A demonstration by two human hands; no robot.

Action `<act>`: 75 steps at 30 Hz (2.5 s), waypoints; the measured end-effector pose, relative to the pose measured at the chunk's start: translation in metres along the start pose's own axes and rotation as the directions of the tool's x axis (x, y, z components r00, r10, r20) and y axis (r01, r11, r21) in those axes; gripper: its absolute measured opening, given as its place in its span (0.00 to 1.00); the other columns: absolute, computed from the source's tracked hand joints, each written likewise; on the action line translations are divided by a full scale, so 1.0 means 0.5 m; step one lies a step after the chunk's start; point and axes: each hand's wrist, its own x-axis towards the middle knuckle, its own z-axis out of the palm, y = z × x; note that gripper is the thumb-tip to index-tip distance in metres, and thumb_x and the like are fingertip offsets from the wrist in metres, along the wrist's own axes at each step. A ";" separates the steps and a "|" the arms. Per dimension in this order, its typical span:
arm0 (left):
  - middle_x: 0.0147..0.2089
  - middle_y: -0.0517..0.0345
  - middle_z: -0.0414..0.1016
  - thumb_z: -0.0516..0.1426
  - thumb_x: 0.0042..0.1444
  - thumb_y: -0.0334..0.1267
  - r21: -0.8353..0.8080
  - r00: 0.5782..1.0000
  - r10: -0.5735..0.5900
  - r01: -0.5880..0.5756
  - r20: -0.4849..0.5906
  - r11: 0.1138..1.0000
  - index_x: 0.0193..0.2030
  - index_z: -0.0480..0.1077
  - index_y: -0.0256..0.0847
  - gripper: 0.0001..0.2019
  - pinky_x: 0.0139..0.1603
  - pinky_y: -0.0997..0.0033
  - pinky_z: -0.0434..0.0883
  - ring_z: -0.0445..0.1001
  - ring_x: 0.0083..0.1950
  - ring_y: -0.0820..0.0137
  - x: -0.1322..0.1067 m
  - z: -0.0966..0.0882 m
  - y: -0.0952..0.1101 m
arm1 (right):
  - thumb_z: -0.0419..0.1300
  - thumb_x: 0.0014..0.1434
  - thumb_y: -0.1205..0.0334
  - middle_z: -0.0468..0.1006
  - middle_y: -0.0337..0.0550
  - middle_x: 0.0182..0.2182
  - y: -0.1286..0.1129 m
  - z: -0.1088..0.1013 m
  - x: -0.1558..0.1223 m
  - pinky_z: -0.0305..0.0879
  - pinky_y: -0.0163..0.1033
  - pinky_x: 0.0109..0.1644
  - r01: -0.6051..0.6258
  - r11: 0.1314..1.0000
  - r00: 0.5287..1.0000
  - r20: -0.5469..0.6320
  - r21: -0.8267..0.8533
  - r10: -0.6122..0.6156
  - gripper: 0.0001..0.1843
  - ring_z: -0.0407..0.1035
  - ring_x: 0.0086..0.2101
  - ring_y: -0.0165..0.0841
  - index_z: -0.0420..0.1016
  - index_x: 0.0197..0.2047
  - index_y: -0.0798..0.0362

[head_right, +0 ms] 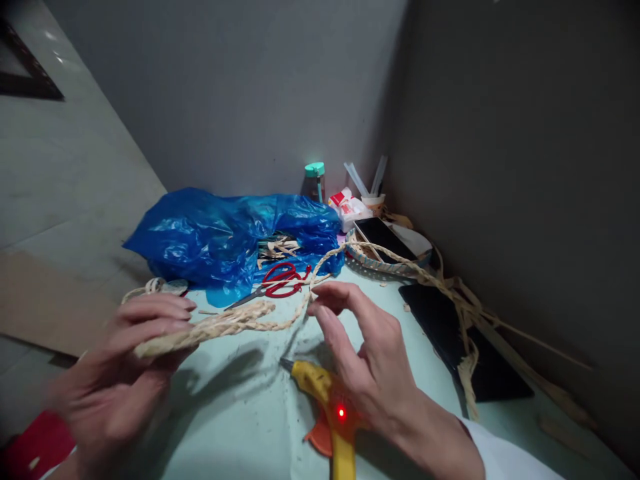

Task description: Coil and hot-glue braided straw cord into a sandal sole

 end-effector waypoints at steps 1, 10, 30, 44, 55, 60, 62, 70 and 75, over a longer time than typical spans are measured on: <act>0.41 0.57 0.74 0.59 0.56 0.22 0.100 0.996 0.095 -0.094 0.001 0.991 0.44 0.77 0.47 0.15 0.51 0.60 0.73 0.73 0.46 0.64 0.000 -0.003 0.006 | 0.57 0.71 0.57 0.80 0.41 0.35 0.002 0.003 0.002 0.72 0.36 0.39 -0.106 0.992 0.994 0.018 0.073 0.105 0.08 0.75 0.34 0.32 0.73 0.48 0.49; 0.36 0.60 0.73 0.63 0.57 0.26 0.289 0.948 0.272 -0.310 0.165 0.906 0.40 0.77 0.54 0.13 0.47 0.64 0.76 0.70 0.40 0.65 -0.025 0.022 0.046 | 0.64 0.65 0.53 0.74 0.43 0.36 0.002 0.025 0.012 0.77 0.33 0.35 -0.711 0.290 0.703 0.649 0.641 0.289 0.12 0.72 0.33 0.28 0.75 0.41 0.55; 0.43 0.58 0.81 0.64 0.58 0.40 0.021 0.728 -0.666 0.672 0.161 0.740 0.51 0.77 0.46 0.13 0.50 0.67 0.78 0.81 0.45 0.67 -0.051 0.059 -0.043 | 0.71 0.57 0.58 0.75 0.37 0.32 0.027 -0.004 0.041 0.71 0.30 0.32 -0.502 0.615 0.865 0.357 0.608 0.352 0.16 0.70 0.32 0.28 0.70 0.42 0.53; 0.26 0.60 0.83 0.66 0.52 0.40 -0.033 0.688 -0.629 0.684 0.362 0.729 0.33 0.85 0.53 0.05 0.35 0.68 0.78 0.81 0.32 0.64 -0.036 0.053 -0.034 | 0.70 0.54 0.57 0.69 0.32 0.29 0.073 -0.028 0.071 0.69 0.35 0.31 -0.301 0.814 0.940 0.010 0.497 0.342 0.16 0.64 0.28 0.27 0.74 0.44 0.53; 0.14 0.66 0.62 0.58 0.61 0.56 -0.128 0.469 -0.764 0.877 0.443 0.464 0.29 0.75 0.42 0.20 0.19 0.73 0.64 0.63 0.14 0.73 -0.066 0.050 -0.050 | 0.71 0.54 0.52 0.72 0.36 0.31 0.078 -0.039 0.082 0.67 0.33 0.29 -0.291 0.786 0.950 0.070 0.545 0.303 0.21 0.65 0.28 0.27 0.73 0.45 0.54; 0.15 0.62 0.63 0.60 0.59 0.55 -0.082 0.527 -0.795 0.844 0.301 0.529 0.18 0.65 0.42 0.24 0.19 0.74 0.59 0.60 0.18 0.74 -0.060 0.052 -0.057 | 0.71 0.54 0.51 0.70 0.35 0.30 0.061 -0.039 0.078 0.66 0.33 0.29 -0.284 0.773 0.957 0.123 0.568 0.262 0.20 0.64 0.28 0.27 0.73 0.45 0.53; 0.15 0.62 0.63 0.61 0.58 0.53 -0.082 0.569 -0.777 0.818 0.269 0.570 0.16 0.63 0.42 0.25 0.19 0.74 0.58 0.58 0.18 0.75 -0.056 0.053 -0.059 | 0.71 0.54 0.51 0.71 0.36 0.30 0.056 -0.038 0.077 0.66 0.33 0.29 -0.289 0.774 0.957 0.145 0.563 0.252 0.20 0.64 0.28 0.27 0.73 0.44 0.53; 0.25 0.54 0.80 0.62 0.56 0.52 -0.087 0.614 -0.731 0.780 0.296 0.620 0.32 0.80 0.42 0.15 0.45 0.61 0.77 0.81 0.36 0.59 -0.039 0.062 -0.065 | 0.71 0.55 0.50 0.71 0.36 0.30 0.057 -0.036 0.077 0.65 0.34 0.30 -0.307 0.785 0.952 0.177 0.538 0.251 0.21 0.65 0.28 0.27 0.72 0.43 0.54; 0.26 0.51 0.82 0.60 0.57 0.56 -0.090 0.613 -0.711 0.776 0.346 0.625 0.44 0.83 0.42 0.21 0.54 0.49 0.76 0.83 0.46 0.50 -0.042 0.067 -0.057 | 0.70 0.56 0.48 0.71 0.35 0.30 0.063 -0.033 0.073 0.65 0.34 0.31 -0.322 0.807 0.947 0.169 0.495 0.275 0.21 0.65 0.28 0.28 0.71 0.44 0.53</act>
